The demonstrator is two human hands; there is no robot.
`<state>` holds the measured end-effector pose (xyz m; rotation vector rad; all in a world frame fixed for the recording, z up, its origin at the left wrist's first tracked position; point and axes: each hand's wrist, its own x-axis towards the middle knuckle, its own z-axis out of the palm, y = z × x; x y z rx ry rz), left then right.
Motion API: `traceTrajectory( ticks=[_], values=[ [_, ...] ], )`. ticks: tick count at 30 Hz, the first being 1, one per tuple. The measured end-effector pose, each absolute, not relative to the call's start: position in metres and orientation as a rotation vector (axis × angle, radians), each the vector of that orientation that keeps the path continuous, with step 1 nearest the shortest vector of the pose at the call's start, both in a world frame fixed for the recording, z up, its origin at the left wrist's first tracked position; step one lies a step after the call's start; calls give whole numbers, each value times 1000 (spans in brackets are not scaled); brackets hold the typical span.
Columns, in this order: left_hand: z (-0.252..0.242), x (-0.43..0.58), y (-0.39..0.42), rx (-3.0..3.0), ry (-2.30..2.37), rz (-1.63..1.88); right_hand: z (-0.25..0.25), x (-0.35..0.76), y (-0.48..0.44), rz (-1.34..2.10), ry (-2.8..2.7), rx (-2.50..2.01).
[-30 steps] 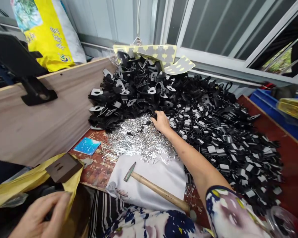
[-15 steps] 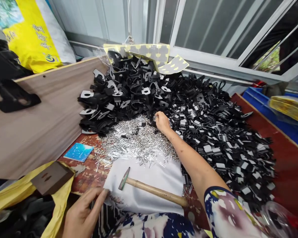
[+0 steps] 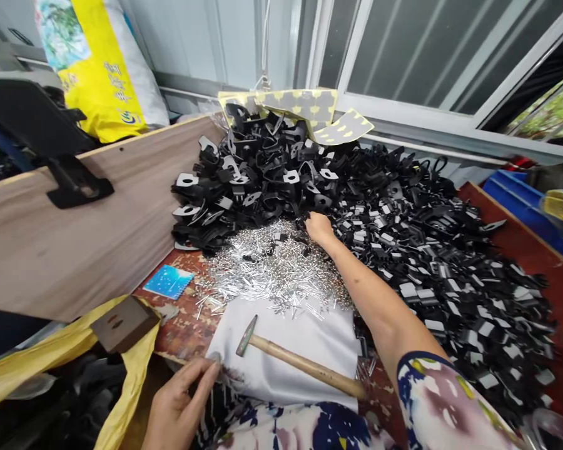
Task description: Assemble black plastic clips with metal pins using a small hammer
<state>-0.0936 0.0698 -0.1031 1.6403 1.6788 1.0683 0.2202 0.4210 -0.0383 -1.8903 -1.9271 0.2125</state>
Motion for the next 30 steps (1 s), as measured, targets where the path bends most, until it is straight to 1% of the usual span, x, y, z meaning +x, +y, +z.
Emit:
traceTrajectory(
  ticks=[6, 9, 13, 16, 19, 22, 23, 25, 26, 27, 30],
  values=[
    [-103, -82, 83, 1719, 1593, 1028, -40, 261, 364, 176, -1875, -1595],
    [-96, -73, 87, 1822, 1536, 1030, -42, 263, 341, 178, -1854, -1438],
    [-89, -64, 93, 1899, 1530, 1058, -37, 251, 324, 193, -1677, -1364],
    [-83, -53, 106, 1902, 1579, 1163, -39, 225, 295, 331, -1705, -1279],
    [-78, -35, 121, 1870, 1447, 1264, -50, 192, 244, 559, -1873, -1159],
    [-79, -21, 129, 1884, 1241, 1157, -53, 182, 198, 731, -2028, -1069],
    [-81, -19, 129, 1861, 1204, 1108, -50, 190, 189, 736, -2107, -1078],
    [-88, -18, 126, 1706, 1203, 1062, -38, 221, 187, 615, -2233, -1221],
    [-90, -20, 123, 1564, 1227, 1071, -31, 243, 192, 458, -2232, -1383],
    [-92, -22, 121, 1393, 1246, 1077, -24, 267, 201, 332, -2145, -1519],
    [-88, -26, 113, 835, 1219, 1079, -13, 337, 235, 92, -1900, -1768]
  ],
)
